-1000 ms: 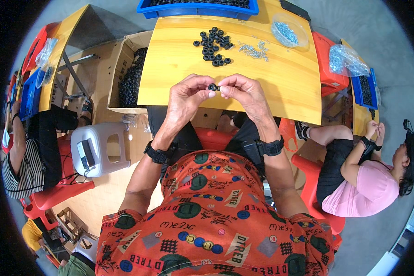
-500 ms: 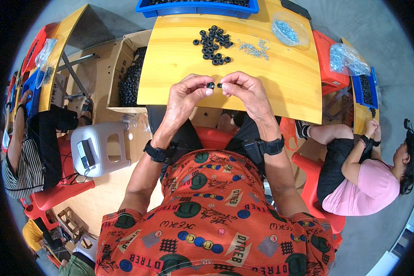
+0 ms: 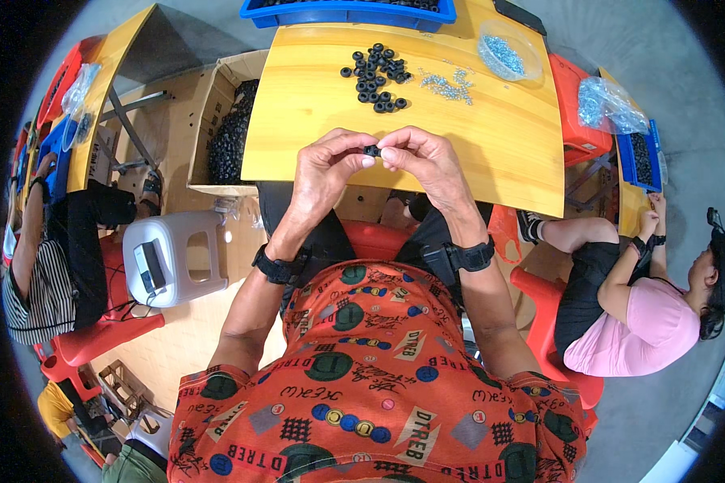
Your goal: The person picks up a black rubber component and a small metal pin, inserts the pin into the component, and places the assembly on the table before repeating the process.
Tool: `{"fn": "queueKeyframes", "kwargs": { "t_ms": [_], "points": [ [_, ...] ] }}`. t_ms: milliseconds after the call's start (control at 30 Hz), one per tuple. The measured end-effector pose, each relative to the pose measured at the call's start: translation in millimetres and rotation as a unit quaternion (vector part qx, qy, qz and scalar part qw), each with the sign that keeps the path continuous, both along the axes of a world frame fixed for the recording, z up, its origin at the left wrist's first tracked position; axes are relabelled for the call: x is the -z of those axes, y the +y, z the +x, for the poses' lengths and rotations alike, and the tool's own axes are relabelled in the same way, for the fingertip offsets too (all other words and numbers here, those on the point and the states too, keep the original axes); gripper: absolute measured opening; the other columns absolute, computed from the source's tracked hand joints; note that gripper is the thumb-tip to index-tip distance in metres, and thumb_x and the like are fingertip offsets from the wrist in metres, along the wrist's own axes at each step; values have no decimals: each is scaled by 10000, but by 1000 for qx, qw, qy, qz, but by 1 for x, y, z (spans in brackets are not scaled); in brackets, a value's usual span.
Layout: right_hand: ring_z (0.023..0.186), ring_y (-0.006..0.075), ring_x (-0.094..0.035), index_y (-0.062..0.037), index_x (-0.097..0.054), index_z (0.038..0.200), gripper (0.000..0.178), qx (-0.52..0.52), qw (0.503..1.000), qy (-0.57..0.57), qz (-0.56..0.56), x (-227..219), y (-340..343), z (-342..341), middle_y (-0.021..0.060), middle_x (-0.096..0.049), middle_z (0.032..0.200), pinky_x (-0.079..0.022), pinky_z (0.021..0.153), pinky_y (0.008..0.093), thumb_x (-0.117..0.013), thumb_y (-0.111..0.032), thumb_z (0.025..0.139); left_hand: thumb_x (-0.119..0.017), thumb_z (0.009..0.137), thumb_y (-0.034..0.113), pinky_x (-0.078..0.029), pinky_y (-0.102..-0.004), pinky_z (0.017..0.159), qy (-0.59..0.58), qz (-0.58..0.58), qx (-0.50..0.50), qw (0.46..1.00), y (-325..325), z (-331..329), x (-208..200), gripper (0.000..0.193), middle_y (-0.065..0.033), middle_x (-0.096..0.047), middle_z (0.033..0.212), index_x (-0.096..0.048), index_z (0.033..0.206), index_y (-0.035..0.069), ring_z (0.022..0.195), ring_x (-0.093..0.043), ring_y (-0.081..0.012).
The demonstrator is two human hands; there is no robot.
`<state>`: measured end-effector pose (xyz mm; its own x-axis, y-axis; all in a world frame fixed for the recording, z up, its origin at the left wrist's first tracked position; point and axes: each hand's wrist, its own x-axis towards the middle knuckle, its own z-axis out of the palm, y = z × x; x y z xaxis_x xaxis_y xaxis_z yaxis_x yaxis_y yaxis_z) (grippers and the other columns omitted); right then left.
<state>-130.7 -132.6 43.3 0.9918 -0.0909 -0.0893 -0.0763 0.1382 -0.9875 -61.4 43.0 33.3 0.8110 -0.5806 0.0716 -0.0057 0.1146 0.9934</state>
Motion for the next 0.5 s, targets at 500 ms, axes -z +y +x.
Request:
{"fn": "queueKeyframes", "kwargs": {
  "t_ms": [500],
  "points": [
    [755, 74, -573, -33, -612, 983, 141, -1, 998, -22, 65, 0, 8, 0, 9, -630, 847, -475, 699, 222, -682, -90, 875, -704, 771, -55, -509, -264, 741, -128, 36, -31, 991, 5, -5, -7, 224, -73, -668, 908, -725, 972, 39, 840, -630, -155]
  ]
}}
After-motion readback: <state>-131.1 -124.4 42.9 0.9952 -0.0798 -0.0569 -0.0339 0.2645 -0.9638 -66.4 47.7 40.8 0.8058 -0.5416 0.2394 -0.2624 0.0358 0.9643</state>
